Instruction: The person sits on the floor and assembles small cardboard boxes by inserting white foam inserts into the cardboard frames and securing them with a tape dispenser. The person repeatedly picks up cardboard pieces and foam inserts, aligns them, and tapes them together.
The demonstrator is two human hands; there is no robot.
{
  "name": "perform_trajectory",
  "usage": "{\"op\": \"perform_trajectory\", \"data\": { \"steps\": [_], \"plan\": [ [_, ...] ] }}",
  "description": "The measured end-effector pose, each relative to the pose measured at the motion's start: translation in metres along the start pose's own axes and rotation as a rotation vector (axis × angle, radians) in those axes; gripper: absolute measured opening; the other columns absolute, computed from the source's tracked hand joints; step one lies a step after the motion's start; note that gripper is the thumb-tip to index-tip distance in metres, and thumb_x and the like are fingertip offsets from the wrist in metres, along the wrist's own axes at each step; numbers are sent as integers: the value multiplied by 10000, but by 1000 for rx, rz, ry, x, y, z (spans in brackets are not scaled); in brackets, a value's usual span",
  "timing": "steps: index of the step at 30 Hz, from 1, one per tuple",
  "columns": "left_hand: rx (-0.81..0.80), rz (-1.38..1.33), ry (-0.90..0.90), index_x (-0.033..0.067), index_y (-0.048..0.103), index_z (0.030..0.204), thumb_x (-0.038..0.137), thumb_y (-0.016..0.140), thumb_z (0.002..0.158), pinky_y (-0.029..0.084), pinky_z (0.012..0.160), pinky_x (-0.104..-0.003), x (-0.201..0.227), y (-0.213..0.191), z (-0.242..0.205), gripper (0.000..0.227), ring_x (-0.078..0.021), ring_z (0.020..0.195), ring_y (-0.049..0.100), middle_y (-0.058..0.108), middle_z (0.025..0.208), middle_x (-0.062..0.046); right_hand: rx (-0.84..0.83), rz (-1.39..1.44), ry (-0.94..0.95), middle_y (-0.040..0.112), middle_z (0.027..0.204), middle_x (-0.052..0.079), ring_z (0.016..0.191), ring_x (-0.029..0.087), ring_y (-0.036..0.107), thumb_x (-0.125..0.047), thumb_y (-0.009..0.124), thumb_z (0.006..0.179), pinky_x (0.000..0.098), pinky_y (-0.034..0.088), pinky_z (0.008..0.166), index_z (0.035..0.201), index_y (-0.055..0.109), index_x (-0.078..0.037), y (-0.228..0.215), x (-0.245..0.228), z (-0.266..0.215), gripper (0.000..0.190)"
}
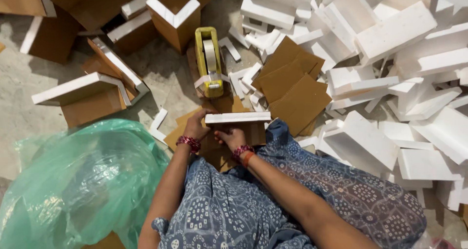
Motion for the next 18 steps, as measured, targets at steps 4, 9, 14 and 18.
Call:
{"op": "perform_trajectory", "data": {
  "steps": [4,9,14,18],
  "plan": [
    [-149,-134,10,110,674,1171,56,830,710,489,997,-349,9,-3,-7,490,-242,1129,676,731,1143,-81,58,84,-8,742,825,121,588,159,656,16,711,873,306,545,526,977,731,91,0,2,6,129],
    [88,-33,-48,137,738,1084,110,863,668,558,950,-324,-16,9,-6,435,-204,1053,728,774,1085,-54,126,70,11,744,834,125,590,215,699,66,662,850,340,581,509,978,701,107,-4,10,15,140],
    [201,13,-50,112,720,1082,114,882,698,570,893,-336,-50,19,-1,417,-224,1000,736,763,1053,-91,-83,-622,-300,796,888,109,762,217,765,-141,722,882,362,605,718,933,806,-79,-1,-69,-12,116],
    [205,-75,-183,102,712,1062,148,910,698,585,846,-345,-67,27,-2,417,-234,942,727,758,1005,-110,16,-820,-422,804,924,80,832,195,762,-261,712,911,347,588,777,958,831,-167,-23,-155,2,159]
  ]
}}
Point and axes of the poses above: each hand's wrist, its own z-axis towards the middle knuckle, its own y-axis out of the palm, x = y × z, the point moved 7 cm from there along z, towards the middle knuckle
